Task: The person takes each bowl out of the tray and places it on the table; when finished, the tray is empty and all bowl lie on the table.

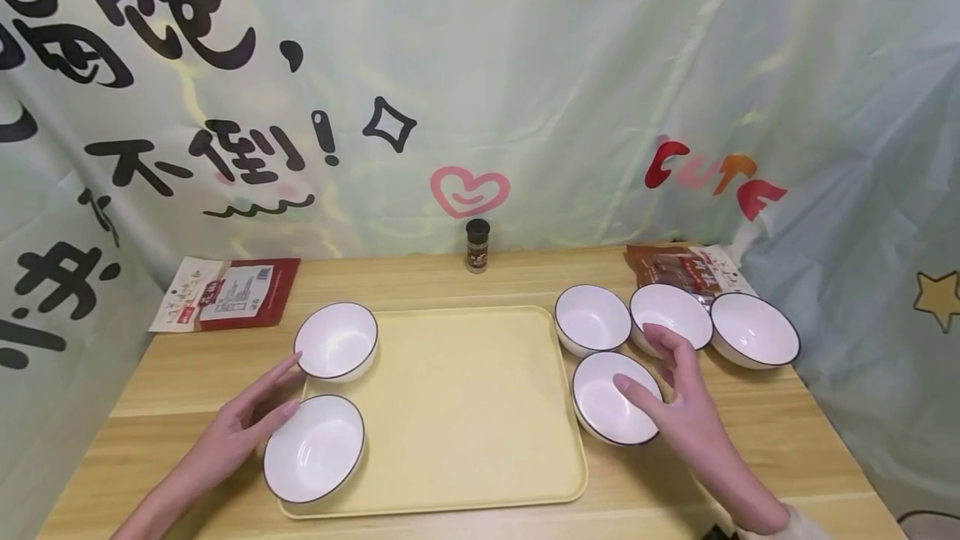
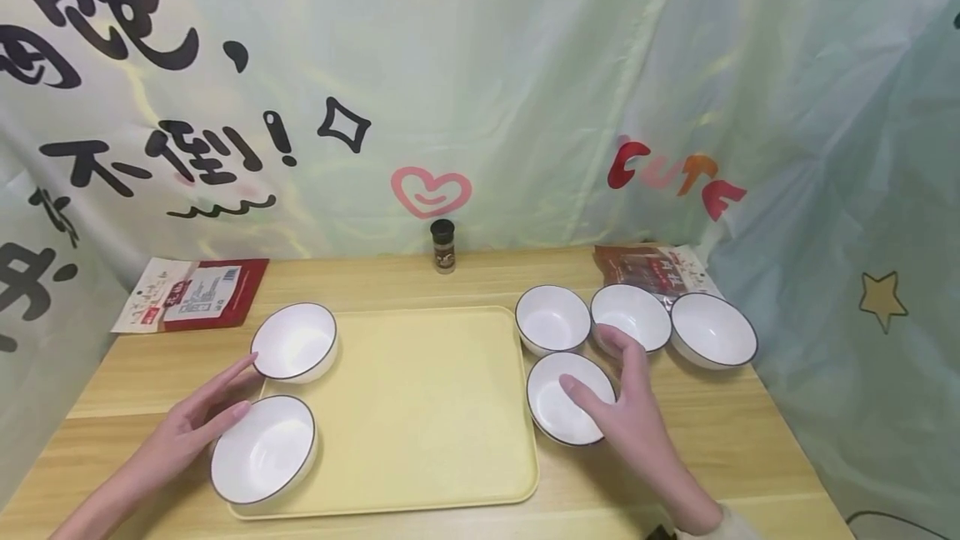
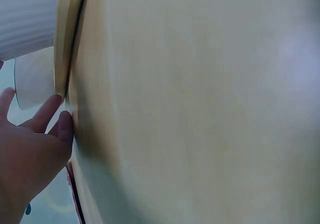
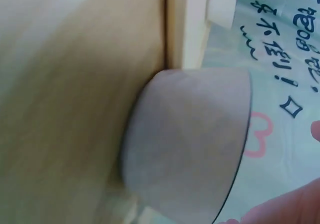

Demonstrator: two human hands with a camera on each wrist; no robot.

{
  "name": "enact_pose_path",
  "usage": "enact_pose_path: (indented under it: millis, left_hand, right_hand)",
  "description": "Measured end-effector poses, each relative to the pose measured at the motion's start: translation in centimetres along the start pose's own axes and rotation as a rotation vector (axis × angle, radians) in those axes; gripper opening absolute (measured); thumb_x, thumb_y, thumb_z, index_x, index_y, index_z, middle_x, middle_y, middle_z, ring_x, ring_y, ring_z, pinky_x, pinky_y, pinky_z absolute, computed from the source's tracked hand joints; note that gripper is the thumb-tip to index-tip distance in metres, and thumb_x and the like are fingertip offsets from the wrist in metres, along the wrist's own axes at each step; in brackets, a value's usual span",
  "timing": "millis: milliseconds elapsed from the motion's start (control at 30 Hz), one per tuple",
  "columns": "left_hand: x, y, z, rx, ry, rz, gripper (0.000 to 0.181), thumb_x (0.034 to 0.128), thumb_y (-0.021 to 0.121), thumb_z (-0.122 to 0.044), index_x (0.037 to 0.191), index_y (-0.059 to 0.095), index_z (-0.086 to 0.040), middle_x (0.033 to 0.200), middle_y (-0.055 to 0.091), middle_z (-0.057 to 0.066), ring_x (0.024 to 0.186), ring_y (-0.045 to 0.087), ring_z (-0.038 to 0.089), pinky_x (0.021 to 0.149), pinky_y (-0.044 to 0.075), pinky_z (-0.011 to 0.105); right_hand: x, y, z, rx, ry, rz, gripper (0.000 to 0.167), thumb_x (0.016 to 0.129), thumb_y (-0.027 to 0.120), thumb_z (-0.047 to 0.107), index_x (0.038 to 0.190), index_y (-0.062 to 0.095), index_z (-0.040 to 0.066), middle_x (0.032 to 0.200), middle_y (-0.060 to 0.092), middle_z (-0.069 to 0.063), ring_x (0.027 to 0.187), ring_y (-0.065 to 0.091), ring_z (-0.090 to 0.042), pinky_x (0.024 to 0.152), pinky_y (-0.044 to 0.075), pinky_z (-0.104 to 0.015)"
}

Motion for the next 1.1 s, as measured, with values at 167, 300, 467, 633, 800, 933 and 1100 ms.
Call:
enact_pose_path:
  millis: [167,300,467,633,800,933,1100]
  left_hand:
    - [-0.8,-0.3,0.1,0.015,-0.007,-0.022,0.062,0.113,0.064,-0.017,0.171,0.04,-0.019,0.157,0.057,0.021,0.132,0.053,-0.007,0.101,0.044,0.011]
    - [-1.6,-0.7,-0.1,0.013,-0.053,-0.027,0.059,0.1121,0.066,-0.02,0.167,0.045,-0.015,0.152,0.061,0.019,0.128,0.058,-0.005,0.098,0.046,0.011]
    - [-2.5,-0.9,-0.5,-0.005,-0.048,-0.011,0.046,0.1108,0.068,-0.016,0.155,0.058,-0.008,0.146,0.067,0.012,0.126,0.063,0.001,0.098,0.05,0.015]
    - [-3.3,-0.8,-0.6,0.017,-0.054,-0.018,0.031,0.111,0.067,-0.013,0.141,0.071,-0.008,0.137,0.072,-0.006,0.122,0.062,-0.003,0.096,0.051,0.015]
    - [-3.8,-0.4,-0.2,0.037,-0.091,-0.025,0.026,0.1104,0.068,-0.014,0.134,0.077,-0.01,0.136,0.072,-0.01,0.123,0.058,-0.008,0.096,0.048,0.013]
    - [-4.1,-0.2,0.0,-0.002,-0.112,-0.019,0.032,0.1072,0.073,-0.014,0.139,0.074,-0.01,0.138,0.07,-0.015,0.121,0.06,-0.006,0.096,0.05,0.015]
    - [-4.6,0.1,-0.2,-0.051,-0.057,0.023,0.049,0.1021,0.078,-0.007,0.15,0.065,-0.008,0.145,0.065,-0.016,0.125,0.059,-0.004,0.1,0.047,0.013]
  right_hand:
    - [0.4,1.2,1.7,0.063,-0.067,-0.007,0.075,0.099,0.079,0.005,0.16,0.036,0.002,0.162,0.041,-0.016,0.15,0.037,-0.032,0.111,0.031,-0.01]
    - [0.9,2.4,3.4,0.068,-0.126,0.01,0.072,0.1,0.078,0.006,0.16,0.039,0.005,0.163,0.042,-0.013,0.152,0.036,-0.028,0.113,0.031,-0.013]
    - [1.9,4.1,5.4,0.111,-0.169,0.057,0.065,0.101,0.076,0.008,0.158,0.044,0.007,0.163,0.042,-0.011,0.151,0.037,-0.023,0.116,0.031,-0.018]
    - [2.6,6.1,6.5,0.122,-0.2,0.124,0.063,0.102,0.076,0.008,0.156,0.045,0.004,0.16,0.043,-0.011,0.149,0.037,-0.023,0.122,0.032,-0.041]
    - [3.2,8.8,7.2,0.132,-0.209,0.214,0.06,0.1,0.078,0.012,0.153,0.049,0.009,0.157,0.041,-0.01,0.149,0.036,-0.027,0.123,0.027,-0.063]
    - [3.6,11.4,7.9,0.142,-0.208,0.261,0.061,0.098,0.08,0.017,0.152,0.051,0.009,0.157,0.043,-0.01,0.149,0.038,-0.033,0.121,0.03,-0.065]
    - [4.3,14.5,8.8,0.176,-0.167,0.319,0.067,0.097,0.081,0.021,0.154,0.049,0.01,0.157,0.041,-0.005,0.151,0.037,-0.028,0.123,0.031,-0.058]
Point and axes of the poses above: each hand's wrist, its own x-axis towards the middle knuckle, its own y-axis out of the palm, z = x × y, the point moved 4 cm from there along x, towards the middle knuckle
